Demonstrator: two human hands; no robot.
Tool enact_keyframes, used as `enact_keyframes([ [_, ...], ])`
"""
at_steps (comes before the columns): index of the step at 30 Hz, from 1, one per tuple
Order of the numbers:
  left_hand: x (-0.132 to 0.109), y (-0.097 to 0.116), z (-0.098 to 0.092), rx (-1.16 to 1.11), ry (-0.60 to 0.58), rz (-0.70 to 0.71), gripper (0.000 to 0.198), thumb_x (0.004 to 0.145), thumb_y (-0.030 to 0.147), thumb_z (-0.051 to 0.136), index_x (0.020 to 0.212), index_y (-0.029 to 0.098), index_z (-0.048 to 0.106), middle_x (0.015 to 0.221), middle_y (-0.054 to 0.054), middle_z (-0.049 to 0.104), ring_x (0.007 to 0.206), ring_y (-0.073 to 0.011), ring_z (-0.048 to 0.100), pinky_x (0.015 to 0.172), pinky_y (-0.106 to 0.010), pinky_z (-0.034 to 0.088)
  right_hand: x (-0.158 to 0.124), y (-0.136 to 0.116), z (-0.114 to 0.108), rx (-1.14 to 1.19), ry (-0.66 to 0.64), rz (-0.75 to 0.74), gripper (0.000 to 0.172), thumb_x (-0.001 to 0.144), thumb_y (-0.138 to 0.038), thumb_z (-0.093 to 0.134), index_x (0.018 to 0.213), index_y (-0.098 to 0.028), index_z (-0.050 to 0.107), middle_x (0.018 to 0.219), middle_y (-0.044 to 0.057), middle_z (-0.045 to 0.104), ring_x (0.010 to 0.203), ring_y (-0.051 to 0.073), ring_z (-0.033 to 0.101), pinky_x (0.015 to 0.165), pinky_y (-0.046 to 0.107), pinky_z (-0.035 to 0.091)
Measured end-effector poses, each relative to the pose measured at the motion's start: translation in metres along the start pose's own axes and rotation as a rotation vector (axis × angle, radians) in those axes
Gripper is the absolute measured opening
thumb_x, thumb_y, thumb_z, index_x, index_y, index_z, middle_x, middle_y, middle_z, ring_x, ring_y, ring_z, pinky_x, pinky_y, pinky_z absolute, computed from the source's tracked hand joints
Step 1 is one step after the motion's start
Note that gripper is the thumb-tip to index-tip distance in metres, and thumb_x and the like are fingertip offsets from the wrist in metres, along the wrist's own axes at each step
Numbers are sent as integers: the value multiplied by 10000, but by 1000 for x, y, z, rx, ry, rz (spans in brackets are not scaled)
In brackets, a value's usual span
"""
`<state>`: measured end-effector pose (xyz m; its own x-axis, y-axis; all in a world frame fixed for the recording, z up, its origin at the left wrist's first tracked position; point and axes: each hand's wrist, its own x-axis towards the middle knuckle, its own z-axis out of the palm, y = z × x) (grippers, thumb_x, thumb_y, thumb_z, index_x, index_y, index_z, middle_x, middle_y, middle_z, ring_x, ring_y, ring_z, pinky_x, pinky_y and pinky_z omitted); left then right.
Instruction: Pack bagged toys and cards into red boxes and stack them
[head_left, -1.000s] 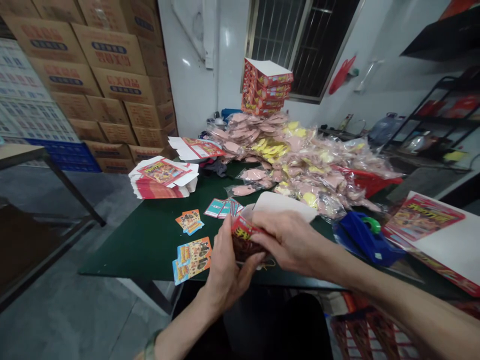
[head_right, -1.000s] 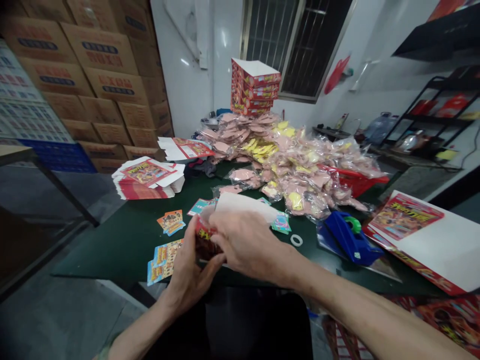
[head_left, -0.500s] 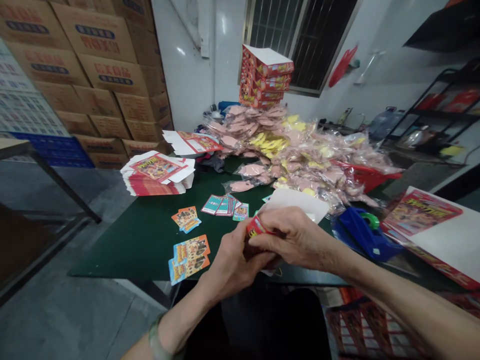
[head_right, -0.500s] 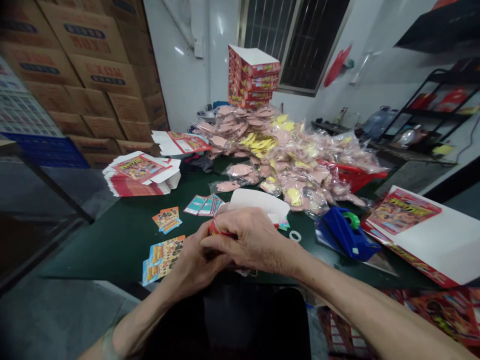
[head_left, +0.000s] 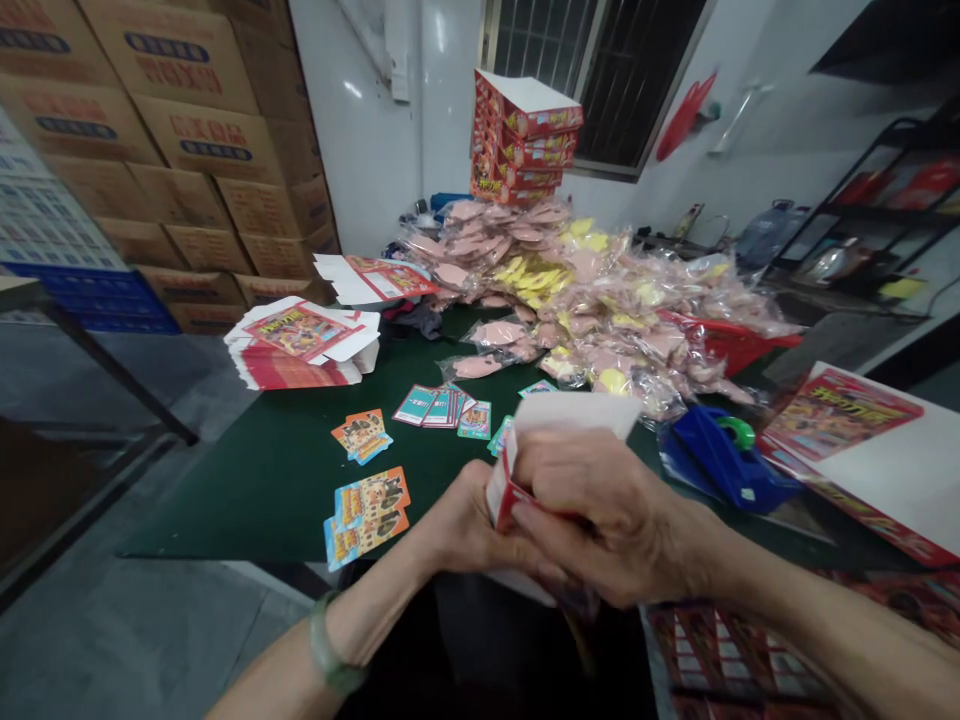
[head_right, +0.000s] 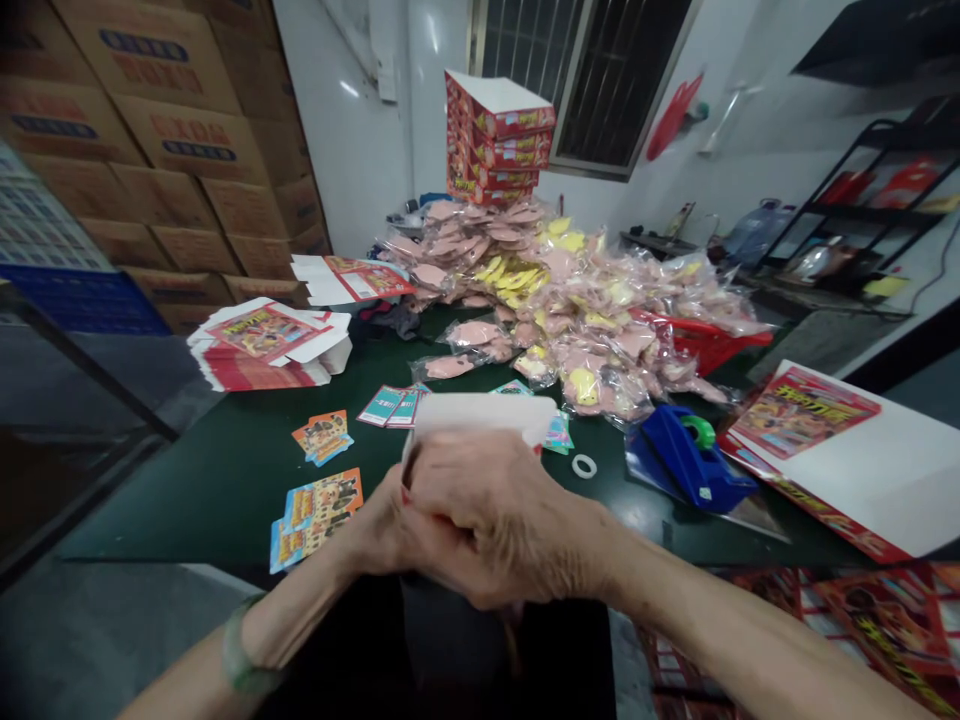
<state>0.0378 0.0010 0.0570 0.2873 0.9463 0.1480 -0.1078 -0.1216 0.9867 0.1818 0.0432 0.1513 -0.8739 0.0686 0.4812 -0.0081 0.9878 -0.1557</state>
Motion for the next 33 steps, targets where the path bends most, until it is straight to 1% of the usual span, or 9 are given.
enact_keyframes([
  [6, 14, 13, -29, 172, 220, 83, 304, 686, 308, 722, 925, 128, 668, 883, -70, 729, 798, -219, 672, 712, -331, 552, -10, 19, -4, -567, 78, 245, 259, 907, -261, 464, 679, -165, 540, 640, 33, 557, 570, 134, 496, 510, 264, 305],
  [9, 19, 13, -38, 249, 196, 112, 327, 703, 308, 708, 958, 110, 655, 922, -90, 725, 823, -227, 669, 735, -333, 551, -10, 26, 0, -528, 203, 238, 180, 908, -178, 440, 776, -166, 562, 788, 58, 613, 705, 147, 569, 595, 260, 405],
  [13, 21, 4, -52, 257, 213, 110, 359, 717, 310, 701, 1004, 105, 637, 978, -106, 717, 870, -240, 668, 786, -348, 546, -9, 34, 10, -453, 566, 212, 137, 848, -137, 520, 975, -185, 542, 1123, 113, 564, 994, 204, 556, 808, 352, 465],
  [17, 17, -6, -69, 246, 258, 88, 386, 744, 319, 677, 1058, 104, 613, 1015, -126, 709, 895, -249, 674, 797, -361, 550, -29, 40, 50, -156, 781, 476, 217, 817, -205, 579, 1014, -198, 489, 1114, 111, 532, 1048, 225, 532, 760, 358, 486],
  [20, 13, -9, -73, 254, 275, 83, 383, 731, 313, 691, 1047, 108, 622, 1004, -123, 711, 900, -252, 673, 809, -366, 548, -59, 40, 99, -14, 617, 654, 260, 779, -303, 641, 961, -186, 495, 1081, 108, 549, 996, 227, 542, 741, 354, 477],
  [24, 10, -10, -66, 260, 313, 79, 393, 730, 304, 691, 1063, 112, 614, 1039, -117, 698, 955, -266, 656, 843, -382, 537, -92, 32, 146, -169, 307, 757, 299, 737, -386, 698, 915, -167, 601, 926, 89, 599, 891, 243, 533, 741, 388, 428],
  [26, 9, -9, -62, 260, 332, 80, 396, 741, 303, 680, 1081, 114, 603, 1061, -118, 692, 966, -266, 654, 843, -376, 538, -100, 23, 152, -184, 258, 695, 133, 829, -294, 607, 792, -168, 628, 768, 58, 596, 778, 204, 519, 689, 345, 408],
  [30, 6, -10, -57, 292, 370, 104, 426, 737, 305, 686, 1106, 120, 583, 1074, -111, 693, 970, -257, 654, 851, -352, 535, -123, -13, 148, -109, 205, 515, 305, 898, -149, 436, 628, -169, 575, 611, 25, 541, 624, 144, 475, 595, 265, 381],
  [33, 6, -11, -57, 312, 357, 107, 416, 736, 318, 684, 1092, 118, 599, 1060, -106, 697, 950, -254, 659, 836, -355, 542, -161, -39, 150, -8, -44, 447, 273, 867, -136, 437, 622, -181, 549, 595, 13, 564, 571, 137, 504, 553, 255, 377],
])
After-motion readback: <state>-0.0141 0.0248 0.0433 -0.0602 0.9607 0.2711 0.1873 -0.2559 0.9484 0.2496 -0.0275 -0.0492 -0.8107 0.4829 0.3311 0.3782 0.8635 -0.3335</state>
